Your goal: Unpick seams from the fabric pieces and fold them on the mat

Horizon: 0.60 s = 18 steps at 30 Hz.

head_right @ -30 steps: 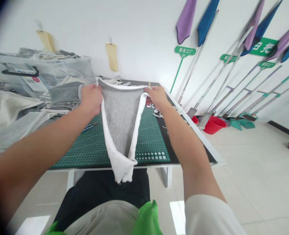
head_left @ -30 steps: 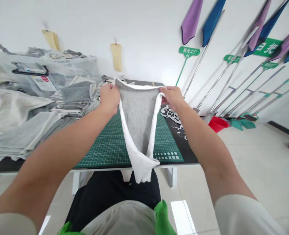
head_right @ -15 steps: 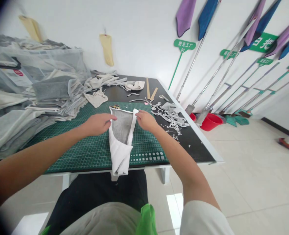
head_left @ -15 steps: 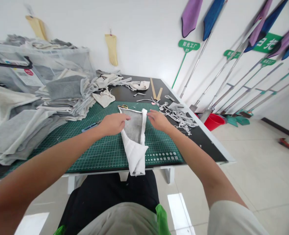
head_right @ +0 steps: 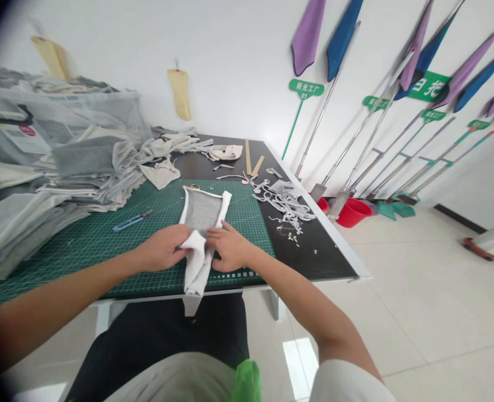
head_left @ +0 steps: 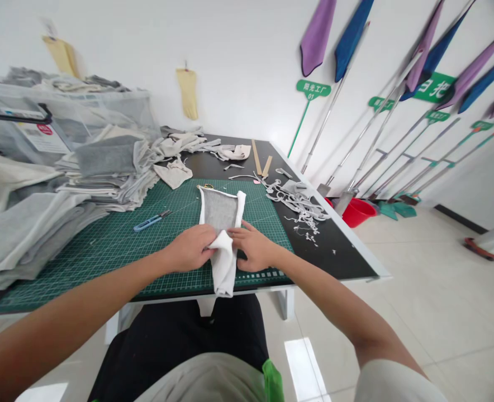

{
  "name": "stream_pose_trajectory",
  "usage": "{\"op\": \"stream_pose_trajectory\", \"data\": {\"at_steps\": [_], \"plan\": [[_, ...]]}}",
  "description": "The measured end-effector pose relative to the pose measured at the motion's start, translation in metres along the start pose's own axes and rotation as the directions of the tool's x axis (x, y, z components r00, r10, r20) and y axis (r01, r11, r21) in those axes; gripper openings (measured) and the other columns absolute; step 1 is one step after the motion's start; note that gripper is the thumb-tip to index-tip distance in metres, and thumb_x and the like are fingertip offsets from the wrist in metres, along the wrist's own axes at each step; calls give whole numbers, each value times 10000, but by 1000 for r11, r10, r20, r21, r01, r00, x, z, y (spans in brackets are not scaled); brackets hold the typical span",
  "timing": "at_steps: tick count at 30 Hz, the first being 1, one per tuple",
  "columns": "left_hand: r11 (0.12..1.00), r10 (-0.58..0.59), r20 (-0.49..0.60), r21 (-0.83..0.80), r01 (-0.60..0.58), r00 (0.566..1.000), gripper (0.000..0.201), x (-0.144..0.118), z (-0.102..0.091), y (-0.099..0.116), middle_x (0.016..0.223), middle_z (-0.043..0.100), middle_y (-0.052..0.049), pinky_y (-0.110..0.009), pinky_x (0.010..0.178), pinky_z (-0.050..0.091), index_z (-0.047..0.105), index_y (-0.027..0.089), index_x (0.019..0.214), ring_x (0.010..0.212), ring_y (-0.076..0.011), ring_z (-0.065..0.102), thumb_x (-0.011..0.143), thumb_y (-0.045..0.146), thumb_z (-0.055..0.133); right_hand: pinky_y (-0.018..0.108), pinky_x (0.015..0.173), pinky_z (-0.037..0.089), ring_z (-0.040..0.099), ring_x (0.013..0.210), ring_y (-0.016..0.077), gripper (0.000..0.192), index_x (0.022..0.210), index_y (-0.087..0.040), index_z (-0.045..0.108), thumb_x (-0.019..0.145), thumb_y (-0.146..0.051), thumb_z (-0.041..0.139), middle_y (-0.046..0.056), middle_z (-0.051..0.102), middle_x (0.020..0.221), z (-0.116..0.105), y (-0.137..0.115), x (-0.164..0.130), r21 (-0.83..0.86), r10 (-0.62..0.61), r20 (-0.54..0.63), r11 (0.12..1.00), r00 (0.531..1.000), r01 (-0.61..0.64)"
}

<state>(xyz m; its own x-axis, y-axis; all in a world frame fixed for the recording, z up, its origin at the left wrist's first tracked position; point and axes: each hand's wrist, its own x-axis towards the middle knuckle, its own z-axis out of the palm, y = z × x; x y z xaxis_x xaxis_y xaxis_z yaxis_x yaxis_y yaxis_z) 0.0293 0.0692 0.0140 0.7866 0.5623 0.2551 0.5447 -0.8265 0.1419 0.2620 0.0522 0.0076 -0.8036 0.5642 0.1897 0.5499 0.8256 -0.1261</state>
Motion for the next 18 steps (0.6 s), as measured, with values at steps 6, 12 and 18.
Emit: {"op": "stream_pose_trajectory", "data": {"at_steps": [6,12,18], "plan": [[983,-171,-125,-93,160,977,117,-18,6,-12,894,615,-38,-289,781,482,571,220,842,878,-181,598,841,250,457,511,1102,144,581,869,226,263,961,-166,600,751,-321,573,67,655,893,3,-22,12,-30,-135,-2,990,991,135],[876,-416,-318,-391,282,852,161,-31,6,-19,825,677,-8,-292,724,538,579,233,900,755,-182,659,798,356,558,359,883,439,521,698,171,77,732,-217,458,766,-246,520,24,553,723,-4,-20,2,203,-26,-287,975,958,87],[855,-518,-525,-323,405,675,167,-21,-12,-32,858,727,-26,-393,912,498,650,246,853,960,-253,665,806,386,571,269,585,433,493,589,132,213,673,-220,423,790,-288,588,-21,530,666,-40,-5,1,576,366,-493,817,789,-19]]}}
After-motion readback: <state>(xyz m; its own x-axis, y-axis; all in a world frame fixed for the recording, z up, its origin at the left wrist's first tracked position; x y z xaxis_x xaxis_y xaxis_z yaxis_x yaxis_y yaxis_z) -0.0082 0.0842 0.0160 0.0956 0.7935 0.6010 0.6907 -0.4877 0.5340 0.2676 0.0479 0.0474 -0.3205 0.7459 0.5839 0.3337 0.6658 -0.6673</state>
